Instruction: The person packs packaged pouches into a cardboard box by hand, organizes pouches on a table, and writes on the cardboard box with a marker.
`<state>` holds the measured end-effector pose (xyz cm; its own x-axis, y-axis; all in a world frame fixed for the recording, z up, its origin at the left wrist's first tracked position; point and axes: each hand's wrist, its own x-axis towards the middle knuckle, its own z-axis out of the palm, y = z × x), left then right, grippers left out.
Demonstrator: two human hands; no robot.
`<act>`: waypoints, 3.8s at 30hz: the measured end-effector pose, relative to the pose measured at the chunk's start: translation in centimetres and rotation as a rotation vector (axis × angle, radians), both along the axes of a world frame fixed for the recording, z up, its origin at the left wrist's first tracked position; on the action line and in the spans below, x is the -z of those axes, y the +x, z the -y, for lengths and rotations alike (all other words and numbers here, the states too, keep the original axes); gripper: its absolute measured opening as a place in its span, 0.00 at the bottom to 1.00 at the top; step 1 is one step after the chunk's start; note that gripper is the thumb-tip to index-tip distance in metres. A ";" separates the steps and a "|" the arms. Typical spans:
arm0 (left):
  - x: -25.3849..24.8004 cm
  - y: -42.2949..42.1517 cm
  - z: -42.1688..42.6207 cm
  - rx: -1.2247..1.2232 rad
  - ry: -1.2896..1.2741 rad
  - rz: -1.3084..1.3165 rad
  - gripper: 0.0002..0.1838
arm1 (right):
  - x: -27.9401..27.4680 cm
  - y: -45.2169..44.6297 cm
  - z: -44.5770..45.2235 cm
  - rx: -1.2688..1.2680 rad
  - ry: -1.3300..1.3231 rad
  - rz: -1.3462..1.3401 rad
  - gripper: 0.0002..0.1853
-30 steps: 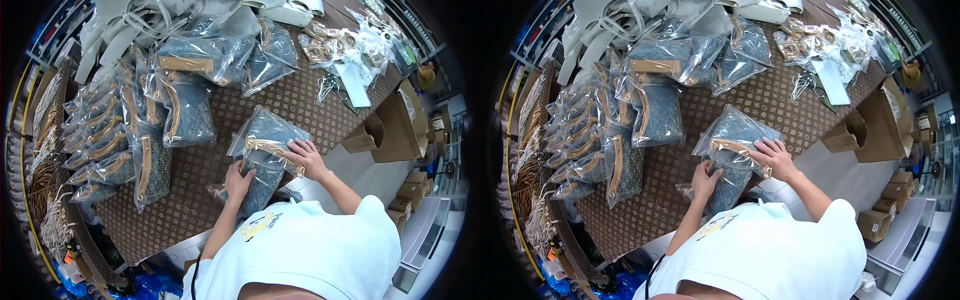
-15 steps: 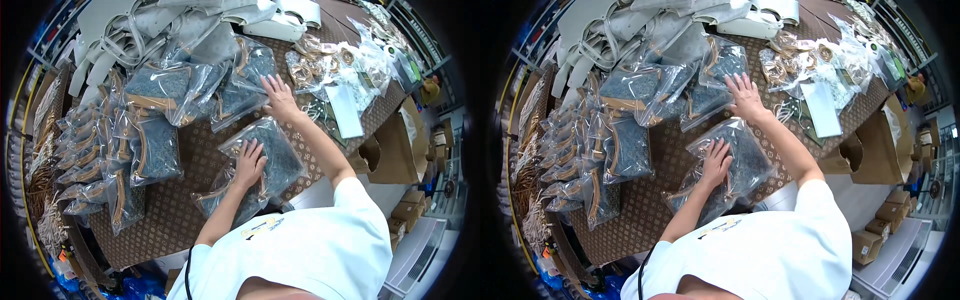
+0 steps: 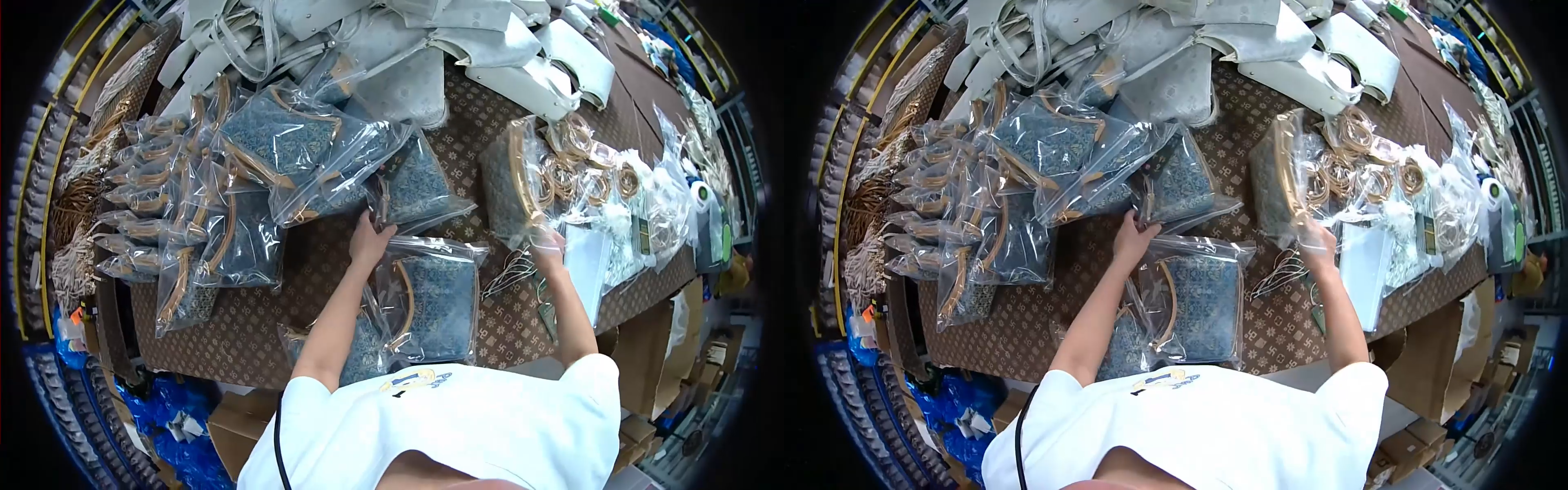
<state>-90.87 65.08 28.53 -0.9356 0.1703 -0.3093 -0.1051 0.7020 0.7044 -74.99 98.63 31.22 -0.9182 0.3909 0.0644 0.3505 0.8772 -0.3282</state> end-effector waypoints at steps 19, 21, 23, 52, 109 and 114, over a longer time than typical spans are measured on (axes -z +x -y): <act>-7.7 8.3 0.6 0.502 0.234 0.123 0.21 | -7.5 -20.5 20.6 -0.938 0.203 -0.261 0.43; -9.8 6.6 4.8 0.271 0.336 0.142 0.20 | -3.7 -23.5 21.7 -0.965 0.142 -0.450 0.29; -12.2 5.4 8.2 -0.015 0.398 -0.036 0.17 | -2.7 -24.6 21.2 -0.961 -0.024 -0.604 0.14; -6.9 1.2 12.0 -0.139 -0.099 -0.473 0.29 | -8.4 -14.2 17.8 -0.776 -0.386 0.493 0.26; -6.7 8.8 36.5 -0.082 0.416 -0.090 0.18 | -12.7 -7.8 29.9 -0.499 0.163 -0.043 0.12; -5.3 7.8 37.0 0.065 0.376 -0.041 0.18 | -17.1 -9.3 29.2 -0.265 0.348 0.530 0.20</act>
